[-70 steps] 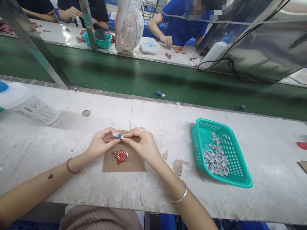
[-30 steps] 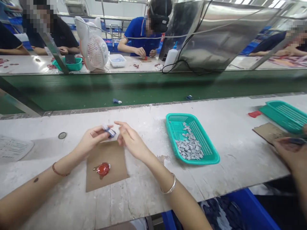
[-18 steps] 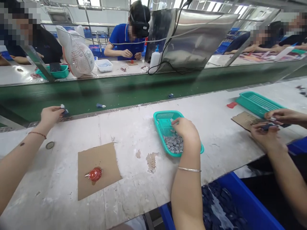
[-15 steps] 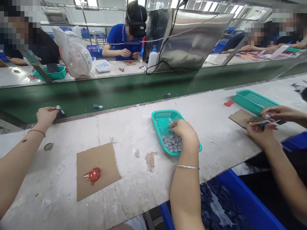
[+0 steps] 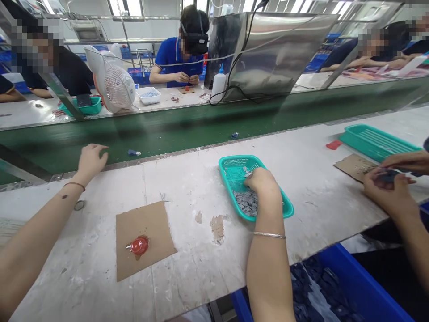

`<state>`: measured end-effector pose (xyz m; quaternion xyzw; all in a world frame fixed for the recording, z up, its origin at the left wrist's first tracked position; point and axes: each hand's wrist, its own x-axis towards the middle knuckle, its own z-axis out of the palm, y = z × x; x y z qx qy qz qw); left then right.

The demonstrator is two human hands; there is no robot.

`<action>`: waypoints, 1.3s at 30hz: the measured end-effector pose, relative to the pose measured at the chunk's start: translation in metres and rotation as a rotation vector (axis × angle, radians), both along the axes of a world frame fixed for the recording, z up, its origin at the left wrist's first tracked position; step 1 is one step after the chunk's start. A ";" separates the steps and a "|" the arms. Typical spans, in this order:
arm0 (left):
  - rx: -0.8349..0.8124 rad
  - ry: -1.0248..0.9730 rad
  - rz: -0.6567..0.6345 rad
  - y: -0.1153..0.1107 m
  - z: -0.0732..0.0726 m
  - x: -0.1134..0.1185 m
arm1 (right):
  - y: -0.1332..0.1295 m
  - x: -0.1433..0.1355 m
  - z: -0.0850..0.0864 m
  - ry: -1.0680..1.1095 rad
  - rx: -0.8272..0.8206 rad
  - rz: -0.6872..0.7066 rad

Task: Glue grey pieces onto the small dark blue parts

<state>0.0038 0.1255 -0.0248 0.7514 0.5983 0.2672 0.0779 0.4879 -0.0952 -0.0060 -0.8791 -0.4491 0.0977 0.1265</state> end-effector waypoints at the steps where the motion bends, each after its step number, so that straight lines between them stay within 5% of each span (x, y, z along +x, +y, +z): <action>1: -0.008 0.029 -0.095 -0.001 -0.001 0.009 | 0.000 -0.002 0.002 0.006 -0.025 -0.015; 4: -0.059 0.065 -0.284 -0.003 -0.006 0.033 | -0.002 -0.011 0.011 0.031 -0.058 -0.040; 8: -0.116 -0.025 -0.282 -0.007 -0.011 0.044 | -0.001 -0.033 0.028 0.063 0.108 0.032; 14: -0.171 -0.363 -0.127 -0.007 -0.007 0.034 | 0.008 -0.111 0.042 0.602 0.513 0.489; 20: -0.295 -0.845 -0.036 -0.053 -0.007 0.032 | 0.013 -0.202 0.001 1.068 0.162 0.727; 26: -0.724 -1.498 -0.083 -0.146 -0.009 0.024 | 0.014 -0.231 -0.039 0.959 0.016 0.763; 31: -0.726 -1.333 -0.160 -0.197 -0.018 0.021 | 0.012 -0.229 -0.036 0.805 0.066 0.786; 39: -0.591 -1.246 -0.276 -0.218 -0.030 0.019 | 0.011 -0.219 -0.016 0.446 0.110 1.219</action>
